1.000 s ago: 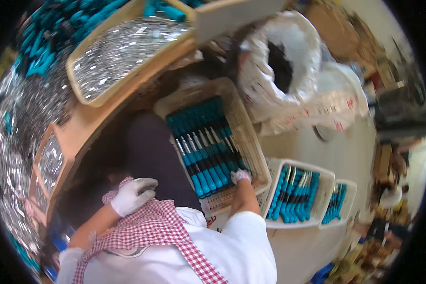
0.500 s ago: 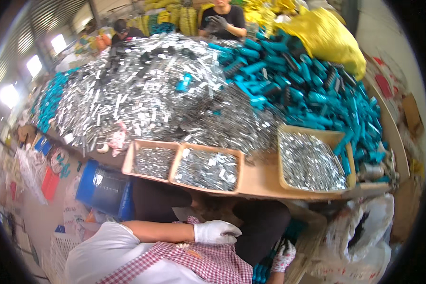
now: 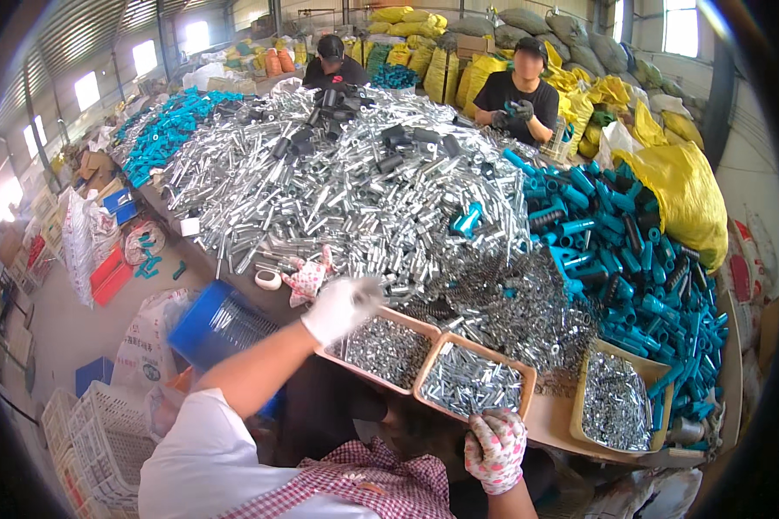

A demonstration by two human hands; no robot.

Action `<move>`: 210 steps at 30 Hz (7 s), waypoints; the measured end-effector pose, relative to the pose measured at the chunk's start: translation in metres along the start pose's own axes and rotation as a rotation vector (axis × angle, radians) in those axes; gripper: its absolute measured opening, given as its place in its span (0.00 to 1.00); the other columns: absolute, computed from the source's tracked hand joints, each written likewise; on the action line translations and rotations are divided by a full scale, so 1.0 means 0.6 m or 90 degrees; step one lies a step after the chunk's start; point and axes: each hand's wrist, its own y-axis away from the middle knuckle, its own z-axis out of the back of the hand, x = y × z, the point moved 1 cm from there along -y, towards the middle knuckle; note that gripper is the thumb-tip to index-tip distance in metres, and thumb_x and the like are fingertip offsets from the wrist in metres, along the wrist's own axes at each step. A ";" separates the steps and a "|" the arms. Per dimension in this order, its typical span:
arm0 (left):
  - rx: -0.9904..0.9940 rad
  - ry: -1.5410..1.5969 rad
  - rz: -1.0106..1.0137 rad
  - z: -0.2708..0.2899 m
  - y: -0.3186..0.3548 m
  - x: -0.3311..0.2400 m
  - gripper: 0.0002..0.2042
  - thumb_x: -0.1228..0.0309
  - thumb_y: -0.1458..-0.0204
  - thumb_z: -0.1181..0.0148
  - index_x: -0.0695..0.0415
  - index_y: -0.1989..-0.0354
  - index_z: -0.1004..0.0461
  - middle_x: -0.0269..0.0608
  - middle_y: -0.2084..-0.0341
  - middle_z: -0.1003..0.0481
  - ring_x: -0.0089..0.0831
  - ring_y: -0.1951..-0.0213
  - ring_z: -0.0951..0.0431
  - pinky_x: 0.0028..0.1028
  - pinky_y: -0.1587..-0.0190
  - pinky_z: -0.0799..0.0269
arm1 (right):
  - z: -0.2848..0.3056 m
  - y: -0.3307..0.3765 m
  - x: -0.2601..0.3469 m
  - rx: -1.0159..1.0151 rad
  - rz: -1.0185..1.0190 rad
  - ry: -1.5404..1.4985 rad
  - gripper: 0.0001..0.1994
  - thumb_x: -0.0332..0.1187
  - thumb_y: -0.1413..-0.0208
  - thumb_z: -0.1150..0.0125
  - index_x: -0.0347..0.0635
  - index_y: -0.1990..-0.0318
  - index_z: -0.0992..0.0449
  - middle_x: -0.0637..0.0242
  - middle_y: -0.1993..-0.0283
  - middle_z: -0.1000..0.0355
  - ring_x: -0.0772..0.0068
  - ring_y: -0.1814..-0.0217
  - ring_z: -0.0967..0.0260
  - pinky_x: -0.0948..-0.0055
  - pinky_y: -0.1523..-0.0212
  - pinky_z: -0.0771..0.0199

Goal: The person assembles tools by inserting metal pins and springs into metal tubes, fitting the tubes into plastic handles, and placing the completed handles into a crate.

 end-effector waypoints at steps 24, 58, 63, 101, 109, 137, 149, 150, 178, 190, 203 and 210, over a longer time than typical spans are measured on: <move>-0.122 -0.311 0.333 0.093 -0.333 0.242 0.28 0.54 0.49 0.40 0.66 0.48 0.32 0.56 0.58 0.23 0.44 0.56 0.20 0.36 0.55 0.25 | -0.054 -0.061 -0.039 0.045 -0.098 0.057 0.17 0.30 0.60 0.33 0.46 0.59 0.24 0.64 0.64 0.27 0.58 0.61 0.29 0.59 0.60 0.29; 0.379 0.042 -0.390 -0.132 0.150 -0.224 0.25 0.43 0.60 0.33 0.56 0.81 0.25 0.39 0.83 0.28 0.39 0.80 0.25 0.36 0.76 0.31 | -0.019 0.049 0.065 0.123 -0.318 -0.467 0.49 0.38 0.56 0.29 0.36 0.30 0.55 0.47 0.42 0.33 0.52 0.44 0.29 0.67 0.45 0.30; 0.578 0.260 -0.166 -0.112 0.104 -0.241 0.10 0.74 0.66 0.43 0.61 0.72 0.22 0.41 0.79 0.24 0.28 0.76 0.22 0.27 0.72 0.28 | -0.009 0.088 0.063 -0.026 -0.552 -0.937 0.40 0.36 0.51 0.30 0.34 0.33 0.45 0.64 0.54 0.27 0.81 0.55 0.32 0.75 0.52 0.30; 0.507 0.102 -0.155 -0.069 0.039 -0.171 0.20 0.65 0.57 0.32 0.62 0.56 0.23 0.45 0.63 0.22 0.35 0.60 0.22 0.32 0.56 0.28 | 0.094 0.014 0.008 0.120 -0.450 -0.305 0.18 0.32 0.59 0.31 0.37 0.58 0.21 0.56 0.65 0.23 0.61 0.64 0.23 0.68 0.62 0.25; 0.443 0.085 -0.288 -0.093 0.146 -0.163 0.19 0.61 0.58 0.32 0.61 0.62 0.24 0.47 0.71 0.24 0.44 0.67 0.23 0.36 0.63 0.27 | 0.035 -0.028 0.050 0.159 -0.128 -0.153 0.22 0.32 0.66 0.26 0.43 0.59 0.25 0.64 0.68 0.25 0.59 0.67 0.25 0.65 0.67 0.24; -0.294 -0.027 0.470 0.053 0.248 0.378 0.14 0.61 0.49 0.44 0.62 0.67 0.25 0.57 0.67 0.24 0.54 0.65 0.25 0.42 0.57 0.29 | -0.206 -0.103 0.143 0.493 -0.678 -0.648 0.17 0.36 0.50 0.32 0.32 0.57 0.22 0.65 0.65 0.23 0.81 0.65 0.29 0.78 0.60 0.29; 0.076 -0.190 0.621 -0.098 0.242 0.649 0.12 0.71 0.53 0.43 0.65 0.63 0.20 0.62 0.59 0.24 0.51 0.51 0.24 0.39 0.50 0.28 | -0.189 -0.118 0.163 0.561 -0.552 -0.457 0.20 0.28 0.53 0.33 0.33 0.50 0.25 0.58 0.59 0.23 0.72 0.57 0.26 0.73 0.53 0.28; 0.092 -0.186 0.604 -0.101 0.236 0.655 0.13 0.71 0.53 0.43 0.64 0.62 0.20 0.62 0.58 0.24 0.51 0.50 0.25 0.39 0.49 0.28 | -0.188 -0.114 0.163 0.561 -0.559 -0.458 0.20 0.28 0.53 0.33 0.33 0.50 0.25 0.58 0.59 0.23 0.72 0.57 0.26 0.73 0.53 0.28; -0.067 0.634 0.470 -0.066 0.273 -0.063 0.09 0.76 0.43 0.50 0.64 0.54 0.35 0.42 0.75 0.29 0.32 0.79 0.23 0.28 0.79 0.23 | -0.079 0.004 0.121 0.248 -0.428 -0.342 0.18 0.34 0.58 0.29 0.34 0.59 0.21 0.53 0.67 0.24 0.56 0.66 0.23 0.66 0.64 0.24; 0.134 0.704 0.453 -0.074 0.228 -0.108 0.13 0.70 0.36 0.58 0.71 0.57 0.35 0.52 0.71 0.27 0.38 0.74 0.20 0.31 0.72 0.20 | -0.008 0.040 0.065 0.240 -0.520 -0.416 0.20 0.35 0.57 0.30 0.37 0.55 0.21 0.54 0.62 0.23 0.57 0.60 0.23 0.66 0.58 0.23; 0.307 0.673 0.481 -0.096 0.212 -0.122 0.12 0.73 0.37 0.56 0.71 0.55 0.33 0.51 0.69 0.25 0.36 0.71 0.20 0.29 0.70 0.20 | 0.001 0.053 0.064 0.181 -0.505 -0.444 0.20 0.36 0.59 0.29 0.35 0.57 0.21 0.55 0.63 0.23 0.63 0.63 0.23 0.71 0.61 0.24; 0.365 0.563 0.386 -0.109 0.212 -0.120 0.15 0.71 0.37 0.54 0.74 0.52 0.31 0.52 0.63 0.24 0.35 0.65 0.19 0.29 0.63 0.20 | 0.012 0.049 0.064 0.224 -0.587 -0.482 0.21 0.34 0.56 0.31 0.34 0.54 0.22 0.52 0.61 0.23 0.58 0.59 0.23 0.67 0.56 0.24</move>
